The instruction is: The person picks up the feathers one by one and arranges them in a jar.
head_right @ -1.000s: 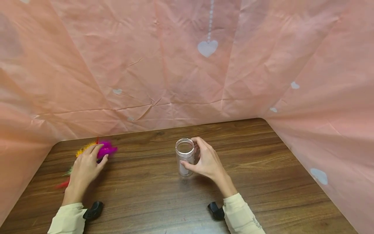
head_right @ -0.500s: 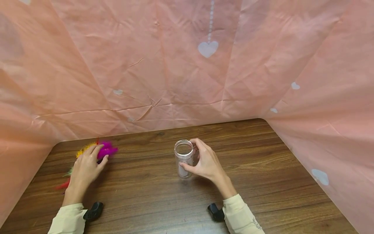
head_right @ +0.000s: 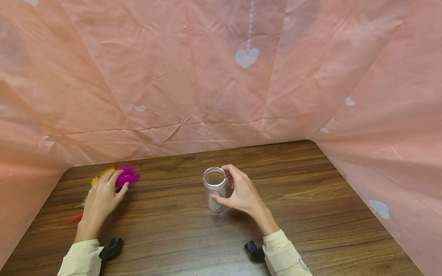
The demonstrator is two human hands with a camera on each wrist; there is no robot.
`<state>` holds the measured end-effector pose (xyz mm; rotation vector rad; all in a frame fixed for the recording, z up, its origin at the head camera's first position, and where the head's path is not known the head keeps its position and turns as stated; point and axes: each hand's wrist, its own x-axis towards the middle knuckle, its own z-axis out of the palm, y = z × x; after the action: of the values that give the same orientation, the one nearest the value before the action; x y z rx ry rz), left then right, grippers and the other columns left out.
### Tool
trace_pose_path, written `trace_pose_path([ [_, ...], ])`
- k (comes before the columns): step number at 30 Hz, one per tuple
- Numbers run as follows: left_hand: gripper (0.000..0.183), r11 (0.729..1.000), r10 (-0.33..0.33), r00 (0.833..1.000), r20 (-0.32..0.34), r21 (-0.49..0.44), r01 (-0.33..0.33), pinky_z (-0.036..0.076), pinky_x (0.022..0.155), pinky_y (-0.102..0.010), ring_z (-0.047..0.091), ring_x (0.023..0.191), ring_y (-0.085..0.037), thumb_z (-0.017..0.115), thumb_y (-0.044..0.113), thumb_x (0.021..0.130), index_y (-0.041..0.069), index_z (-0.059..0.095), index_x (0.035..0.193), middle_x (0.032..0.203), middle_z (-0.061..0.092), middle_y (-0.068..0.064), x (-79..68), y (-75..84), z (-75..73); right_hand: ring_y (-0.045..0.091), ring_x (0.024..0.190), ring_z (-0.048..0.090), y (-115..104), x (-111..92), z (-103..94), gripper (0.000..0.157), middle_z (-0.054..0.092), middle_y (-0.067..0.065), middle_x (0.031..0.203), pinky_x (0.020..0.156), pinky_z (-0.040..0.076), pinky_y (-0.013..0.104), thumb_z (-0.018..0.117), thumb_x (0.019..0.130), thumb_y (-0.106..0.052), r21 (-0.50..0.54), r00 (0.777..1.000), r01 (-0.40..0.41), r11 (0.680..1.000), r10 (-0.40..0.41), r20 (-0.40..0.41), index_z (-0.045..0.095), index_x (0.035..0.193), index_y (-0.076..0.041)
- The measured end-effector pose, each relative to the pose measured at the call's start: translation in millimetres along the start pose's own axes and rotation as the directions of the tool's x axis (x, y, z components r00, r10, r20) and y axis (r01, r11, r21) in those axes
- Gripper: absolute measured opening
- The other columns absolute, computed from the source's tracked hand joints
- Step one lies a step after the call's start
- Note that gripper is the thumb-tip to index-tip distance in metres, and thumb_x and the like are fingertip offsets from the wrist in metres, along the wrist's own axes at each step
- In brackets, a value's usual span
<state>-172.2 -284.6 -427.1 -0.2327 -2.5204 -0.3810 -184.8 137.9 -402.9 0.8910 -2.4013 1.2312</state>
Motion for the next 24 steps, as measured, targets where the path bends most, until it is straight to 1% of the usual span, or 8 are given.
trace_pose_path([
  [4,0.042,1.0,0.001,1.0,-0.001,0.0,-0.001,0.052,0.086,-0.066,0.064,0.107,-0.051,0.079,0.01,0.085,-0.009,0.067,0.12,0.115,0.067,-0.031,-0.4,0.4,-0.3,0.023,0.068,0.059,-0.3,0.1,-0.1,0.067,0.069,0.014,0.1,0.059,0.053,0.031,0.094,0.068,-0.022,0.016,1.0,-0.002,1.0,0.002,0.01,0.06,0.122,-0.002],
  [10,0.042,1.0,0.001,1.0,-0.001,0.004,-0.001,0.052,0.086,-0.066,0.064,0.107,-0.05,0.08,0.01,0.085,-0.009,0.067,0.12,0.115,0.067,-0.031,-0.5,0.1,-0.2,0.021,0.067,0.059,-1.3,-0.1,-0.5,0.07,0.069,0.014,0.101,0.06,0.053,0.031,0.097,0.067,-0.02,0.042,0.999,-0.029,0.999,0.028,0.027,0.061,0.123,-0.002],
  [14,0.042,1.0,-0.002,1.0,0.001,0.007,0.002,0.052,0.087,-0.066,0.065,0.107,-0.05,0.079,0.01,0.085,-0.009,0.067,0.121,0.115,0.067,-0.031,-0.6,0.3,-0.2,0.02,0.068,0.06,-1.1,-0.2,-1.0,0.069,0.07,0.01,0.103,0.061,0.054,0.034,0.097,0.067,-0.019,0.063,0.999,-0.039,0.997,0.037,0.029,0.061,0.124,-0.003],
  [18,0.043,1.0,0.001,1.0,-0.001,0.01,-0.001,0.052,0.087,-0.066,0.065,0.106,-0.05,0.079,0.01,0.085,-0.009,0.067,0.121,0.115,0.067,-0.031,-0.8,0.9,-0.5,0.021,0.078,0.063,-0.4,0.0,-0.8,0.066,0.07,0.007,0.107,0.066,0.057,0.035,0.094,0.07,-0.012,0.125,1.0,-0.023,0.992,0.023,0.006,0.061,0.125,0.0],
  [22,0.043,1.0,-0.002,1.0,0.005,0.011,0.002,0.052,0.088,-0.066,0.065,0.107,-0.05,0.08,0.01,0.085,-0.009,0.067,0.121,0.115,0.067,-0.031,-0.4,1.4,-0.8,0.029,0.093,0.066,-0.3,0.8,0.3,0.062,0.071,0.012,0.109,0.075,0.059,0.032,0.091,0.072,-0.004,0.215,1.0,0.0,0.977,0.003,-0.014,0.061,0.126,0.003],
  [24,0.044,1.0,-0.005,1.0,0.01,0.011,0.004,0.052,0.089,-0.066,0.064,0.107,-0.051,0.08,0.01,0.085,-0.009,0.067,0.122,0.116,0.067,-0.031,-0.1,1.5,-0.8,0.031,0.099,0.066,0.1,0.7,0.9,0.06,0.07,0.015,0.11,0.079,0.059,0.03,0.089,0.073,-0.001,0.261,1.0,-0.007,0.965,0.01,-0.012,0.061,0.126,0.003],
])
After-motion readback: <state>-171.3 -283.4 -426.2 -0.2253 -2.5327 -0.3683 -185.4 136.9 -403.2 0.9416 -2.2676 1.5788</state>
